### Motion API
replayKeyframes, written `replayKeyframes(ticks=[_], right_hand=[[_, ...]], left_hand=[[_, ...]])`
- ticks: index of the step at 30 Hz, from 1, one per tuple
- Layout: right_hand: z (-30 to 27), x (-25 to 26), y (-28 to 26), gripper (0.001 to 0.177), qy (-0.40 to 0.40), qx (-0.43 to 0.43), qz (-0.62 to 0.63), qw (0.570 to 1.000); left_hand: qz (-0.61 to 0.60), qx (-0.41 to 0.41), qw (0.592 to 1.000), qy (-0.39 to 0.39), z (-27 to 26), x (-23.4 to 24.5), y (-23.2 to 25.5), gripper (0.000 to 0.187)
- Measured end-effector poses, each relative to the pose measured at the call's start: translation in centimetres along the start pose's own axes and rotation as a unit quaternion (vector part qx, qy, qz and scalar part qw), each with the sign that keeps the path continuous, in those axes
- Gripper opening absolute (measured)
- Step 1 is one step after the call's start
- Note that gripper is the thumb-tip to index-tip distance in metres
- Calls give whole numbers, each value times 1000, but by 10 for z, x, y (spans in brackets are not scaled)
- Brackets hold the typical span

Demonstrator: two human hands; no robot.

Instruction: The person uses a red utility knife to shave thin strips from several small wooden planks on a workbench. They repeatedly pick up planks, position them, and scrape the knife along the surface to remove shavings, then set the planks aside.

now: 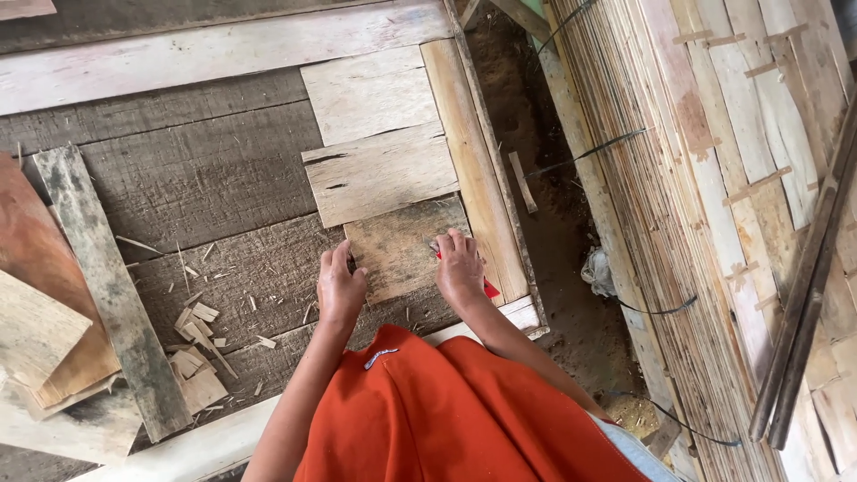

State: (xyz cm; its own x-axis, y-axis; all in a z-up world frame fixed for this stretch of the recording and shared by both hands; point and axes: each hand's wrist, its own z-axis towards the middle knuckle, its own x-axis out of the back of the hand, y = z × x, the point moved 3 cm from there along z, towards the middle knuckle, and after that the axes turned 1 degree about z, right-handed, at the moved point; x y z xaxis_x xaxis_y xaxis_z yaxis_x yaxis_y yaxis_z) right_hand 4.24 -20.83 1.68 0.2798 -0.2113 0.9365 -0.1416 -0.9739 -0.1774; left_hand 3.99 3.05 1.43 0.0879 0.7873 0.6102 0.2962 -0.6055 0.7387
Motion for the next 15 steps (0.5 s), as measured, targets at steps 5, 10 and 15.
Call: replayKeyframes(ticks=[5, 10, 15], right_hand=[[3, -3, 2, 43, 10, 10, -7, 1000], [5, 1, 1, 40, 36, 24, -19, 999], [9, 2, 3, 39, 55, 23, -30, 998]], left_hand=[[9, -3, 1000, -3, 8, -7, -11, 63], [-23, 15, 1000, -2, 9, 8, 4, 51], [19, 35, 997, 72, 37, 22, 1, 44]])
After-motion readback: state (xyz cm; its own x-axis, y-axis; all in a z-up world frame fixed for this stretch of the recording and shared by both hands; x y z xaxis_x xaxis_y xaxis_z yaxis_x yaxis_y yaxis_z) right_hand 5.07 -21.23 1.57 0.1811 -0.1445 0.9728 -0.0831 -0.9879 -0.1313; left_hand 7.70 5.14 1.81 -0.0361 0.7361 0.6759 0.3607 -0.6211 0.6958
